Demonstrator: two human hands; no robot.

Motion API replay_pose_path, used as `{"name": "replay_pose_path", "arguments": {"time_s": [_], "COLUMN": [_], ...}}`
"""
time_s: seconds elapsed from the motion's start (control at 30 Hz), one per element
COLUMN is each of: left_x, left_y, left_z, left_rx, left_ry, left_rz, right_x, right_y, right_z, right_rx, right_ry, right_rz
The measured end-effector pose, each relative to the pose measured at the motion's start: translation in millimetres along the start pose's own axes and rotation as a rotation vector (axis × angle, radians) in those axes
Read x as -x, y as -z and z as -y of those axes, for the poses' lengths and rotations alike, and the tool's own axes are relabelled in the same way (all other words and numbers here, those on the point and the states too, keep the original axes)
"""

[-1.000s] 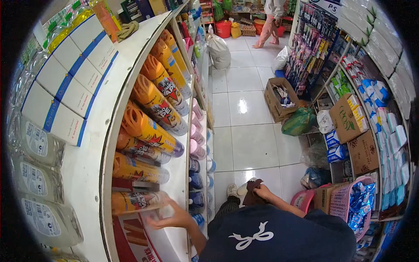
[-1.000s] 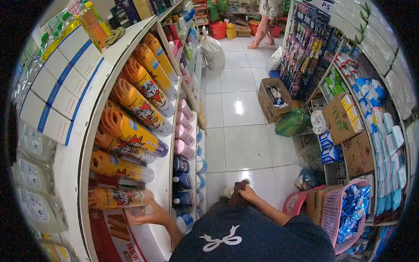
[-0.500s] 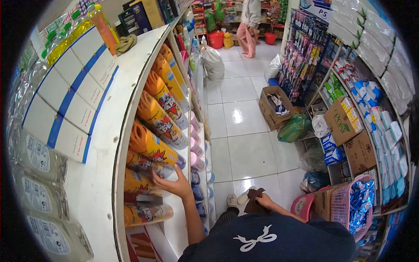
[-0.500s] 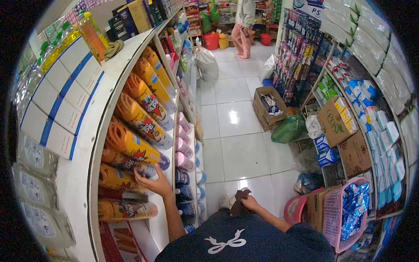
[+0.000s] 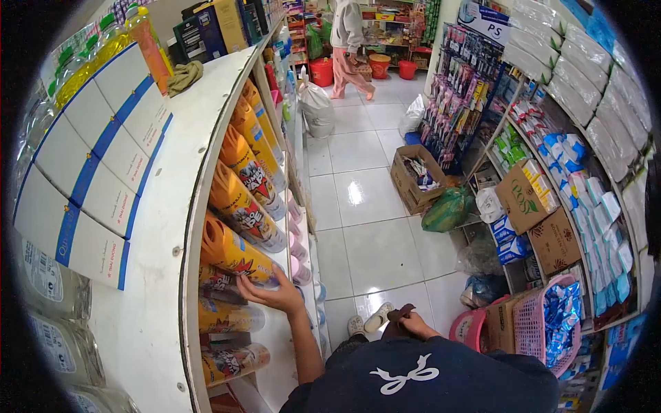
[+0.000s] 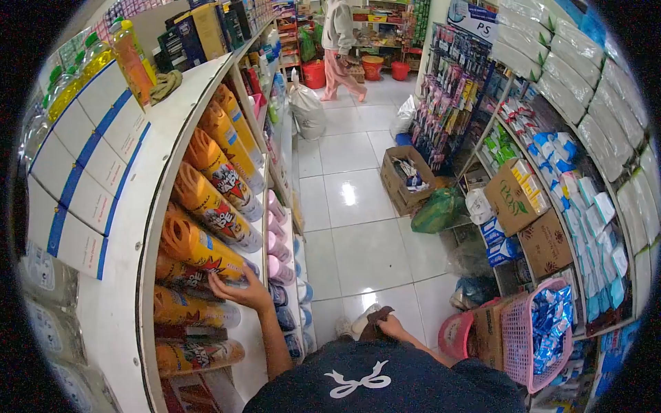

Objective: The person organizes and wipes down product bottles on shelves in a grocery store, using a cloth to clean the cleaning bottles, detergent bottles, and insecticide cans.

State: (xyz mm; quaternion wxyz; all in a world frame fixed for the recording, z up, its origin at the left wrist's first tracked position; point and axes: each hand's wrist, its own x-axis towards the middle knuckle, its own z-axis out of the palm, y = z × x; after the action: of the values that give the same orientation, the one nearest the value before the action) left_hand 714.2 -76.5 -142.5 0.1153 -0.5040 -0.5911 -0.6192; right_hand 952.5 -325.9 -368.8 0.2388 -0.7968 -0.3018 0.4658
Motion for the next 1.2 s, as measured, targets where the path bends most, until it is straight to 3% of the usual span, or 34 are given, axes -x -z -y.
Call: {"name": "replay_pose_path", "arguments": {"time_s": [0.27, 0.6, 0.63, 0.83, 0.9, 1.0, 1.03, 1.07, 1.13, 1.2], "left_x": [7, 10, 12, 24, 24, 18, 16, 16, 19, 24], "left_y": [-23, -8, -7, 9, 21, 35, 39, 42, 47, 50], "left_z": [12, 16, 16, 22, 24, 22, 16, 12, -4, -24], "left_rx": [-0.154, -0.093, -0.064, -0.275, -0.173, 0.100, 0.232, 0.361, 0.606, 0.790], "left_ry": [-0.033, -0.086, -0.032, -0.135, -0.156, -0.233, -0.271, -0.308, -0.353, -0.338], "left_rz": [-0.152, -0.132, -0.123, 0.062, 0.117, 0.211, 0.266, 0.334, 0.519, 0.690], "right_x": [-1, -13, -17, -23, -30, -23, -14, 5, 10, 46], "right_y": [5, -4, -6, -9, -13, 12, 26, 50, 82, 118], "right_z": [40, 64, 63, 67, 56, 73, 92, 130, 160, 226], "right_rx": [0.043, 0.081, 0.096, 0.080, 0.094, 0.772, 0.996, 1.035, 0.572, 0.314], "right_ry": [0.086, 0.149, 0.139, 0.146, 0.192, 0.282, 0.307, 0.398, 0.529, 0.701], "right_rz": [0.030, 0.079, 0.092, 0.106, 0.053, 0.262, 0.243, 0.134, -0.074, -0.256]}}
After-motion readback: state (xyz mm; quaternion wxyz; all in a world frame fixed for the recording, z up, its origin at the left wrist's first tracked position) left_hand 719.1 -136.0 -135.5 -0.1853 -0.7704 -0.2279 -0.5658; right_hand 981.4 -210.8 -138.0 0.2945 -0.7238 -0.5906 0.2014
